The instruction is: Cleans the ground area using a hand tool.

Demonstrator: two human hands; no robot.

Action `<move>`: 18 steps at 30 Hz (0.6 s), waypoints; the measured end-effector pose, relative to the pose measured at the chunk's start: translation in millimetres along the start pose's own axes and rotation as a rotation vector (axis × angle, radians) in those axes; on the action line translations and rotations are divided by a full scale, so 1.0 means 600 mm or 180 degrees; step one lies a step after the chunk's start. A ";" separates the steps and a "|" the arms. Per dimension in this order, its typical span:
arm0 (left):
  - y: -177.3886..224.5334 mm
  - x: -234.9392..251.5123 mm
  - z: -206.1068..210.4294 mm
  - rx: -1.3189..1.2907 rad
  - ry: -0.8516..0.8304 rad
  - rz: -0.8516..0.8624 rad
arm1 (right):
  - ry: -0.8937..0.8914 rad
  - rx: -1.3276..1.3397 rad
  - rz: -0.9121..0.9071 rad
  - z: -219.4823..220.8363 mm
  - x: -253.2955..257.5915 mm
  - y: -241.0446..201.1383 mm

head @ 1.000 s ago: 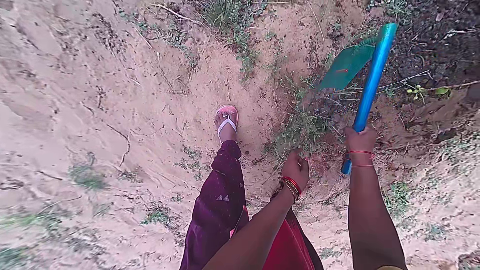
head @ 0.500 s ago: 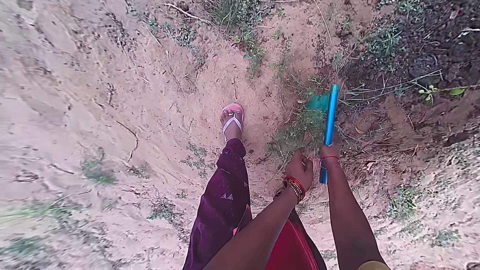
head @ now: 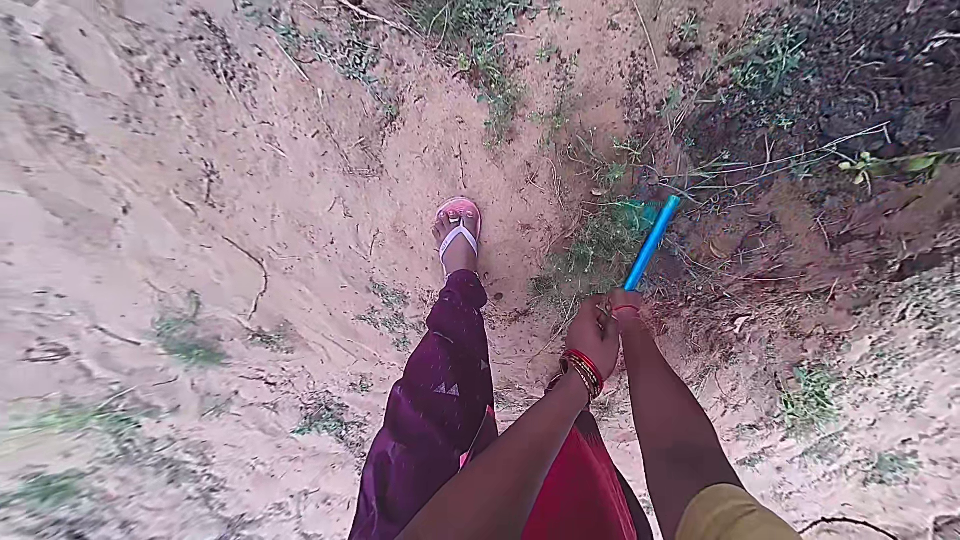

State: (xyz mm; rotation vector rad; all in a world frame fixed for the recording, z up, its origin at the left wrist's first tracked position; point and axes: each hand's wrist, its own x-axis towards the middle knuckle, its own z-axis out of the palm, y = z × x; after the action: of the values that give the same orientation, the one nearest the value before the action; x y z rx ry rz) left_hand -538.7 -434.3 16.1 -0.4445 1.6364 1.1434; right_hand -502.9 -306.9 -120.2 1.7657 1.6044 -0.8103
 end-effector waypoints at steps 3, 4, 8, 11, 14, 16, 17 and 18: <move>0.007 0.003 -0.003 -0.0015 0.0099 0.0122 | -0.0135 -0.0006 -0.0181 -0.047 -0.031 -0.004; 0.005 0.002 -0.002 -0.0032 0.0104 0.0102 | -0.0059 0.0141 -0.0281 -0.080 -0.042 -0.015; -0.003 0.005 -0.002 -0.0117 0.0135 0.0108 | 0.0640 0.1031 -0.0997 -0.214 -0.112 -0.098; -0.016 0.003 0.005 -0.0154 0.0137 0.0034 | 0.1006 0.2011 -0.1639 -0.255 -0.109 -0.167; -0.023 0.004 0.011 -0.0137 0.0206 0.0075 | 0.0894 0.2352 -0.1479 -0.182 -0.050 -0.178; -0.021 0.003 0.011 -0.0110 0.0207 0.0058 | 0.0566 0.1436 -0.0725 -0.075 -0.026 -0.099; -0.017 0.000 0.011 -0.0111 0.0182 0.0037 | 0.0274 0.0913 -0.0305 -0.024 -0.022 -0.044; -0.012 -0.001 0.012 -0.0136 0.0150 0.0029 | -0.0014 0.0525 0.0008 0.012 -0.030 0.005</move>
State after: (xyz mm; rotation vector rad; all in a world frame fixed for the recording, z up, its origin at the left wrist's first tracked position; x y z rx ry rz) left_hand -529.2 -431.5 13.1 -0.4953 1.6586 1.1844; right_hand -501.7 -323.6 -110.7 1.8776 1.5706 -0.9690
